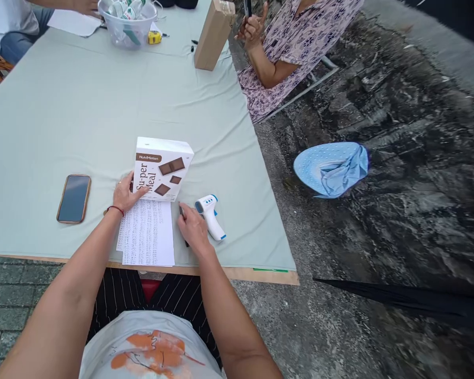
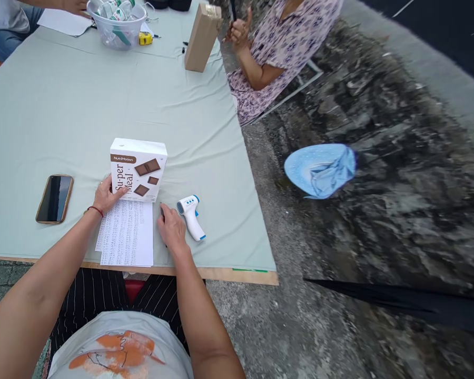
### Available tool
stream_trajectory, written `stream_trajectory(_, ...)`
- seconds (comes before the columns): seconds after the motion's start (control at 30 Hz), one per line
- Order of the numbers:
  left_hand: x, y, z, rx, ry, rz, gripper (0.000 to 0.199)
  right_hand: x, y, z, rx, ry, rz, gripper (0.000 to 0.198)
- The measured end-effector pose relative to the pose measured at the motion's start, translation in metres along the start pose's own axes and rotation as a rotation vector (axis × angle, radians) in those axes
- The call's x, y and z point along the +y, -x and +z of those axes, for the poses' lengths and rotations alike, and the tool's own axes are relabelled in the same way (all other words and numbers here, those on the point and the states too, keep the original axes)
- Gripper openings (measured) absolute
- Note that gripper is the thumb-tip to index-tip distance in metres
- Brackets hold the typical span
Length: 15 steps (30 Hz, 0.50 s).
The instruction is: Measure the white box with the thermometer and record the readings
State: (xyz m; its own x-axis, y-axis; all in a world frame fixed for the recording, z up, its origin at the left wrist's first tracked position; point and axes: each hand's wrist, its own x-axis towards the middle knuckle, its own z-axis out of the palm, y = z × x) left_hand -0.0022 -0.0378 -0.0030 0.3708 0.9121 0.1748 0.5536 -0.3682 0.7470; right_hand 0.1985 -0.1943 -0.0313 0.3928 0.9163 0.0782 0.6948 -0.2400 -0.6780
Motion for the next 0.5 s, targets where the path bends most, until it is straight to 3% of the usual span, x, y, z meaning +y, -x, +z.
stream_trajectory(0.13, 0.0, 0.001, 0.002, -0.004, -0.018, 0.0, 0.067, 0.012, 0.011, -0.012, 0.02, -0.413, 0.045, 0.036)
stream_trajectory(0.27, 0.003, 0.002, 0.002, -0.013, -0.033, -0.012, 0.067, 0.012, 0.029, -0.008, -0.016, -0.794, 0.066, 0.035)
stream_trajectory(0.4, 0.006, 0.002, 0.001, -0.028, -0.079, 0.01, 0.068, -0.001, 0.045, 0.007, 0.054, -0.797, 0.065, 0.022)
stream_trajectory(0.5, 0.008, 0.001, 0.001, -0.042, -0.113, 0.013, 0.07, -0.012, 0.051, 0.012, 0.067, -0.774, 0.022, 0.031)
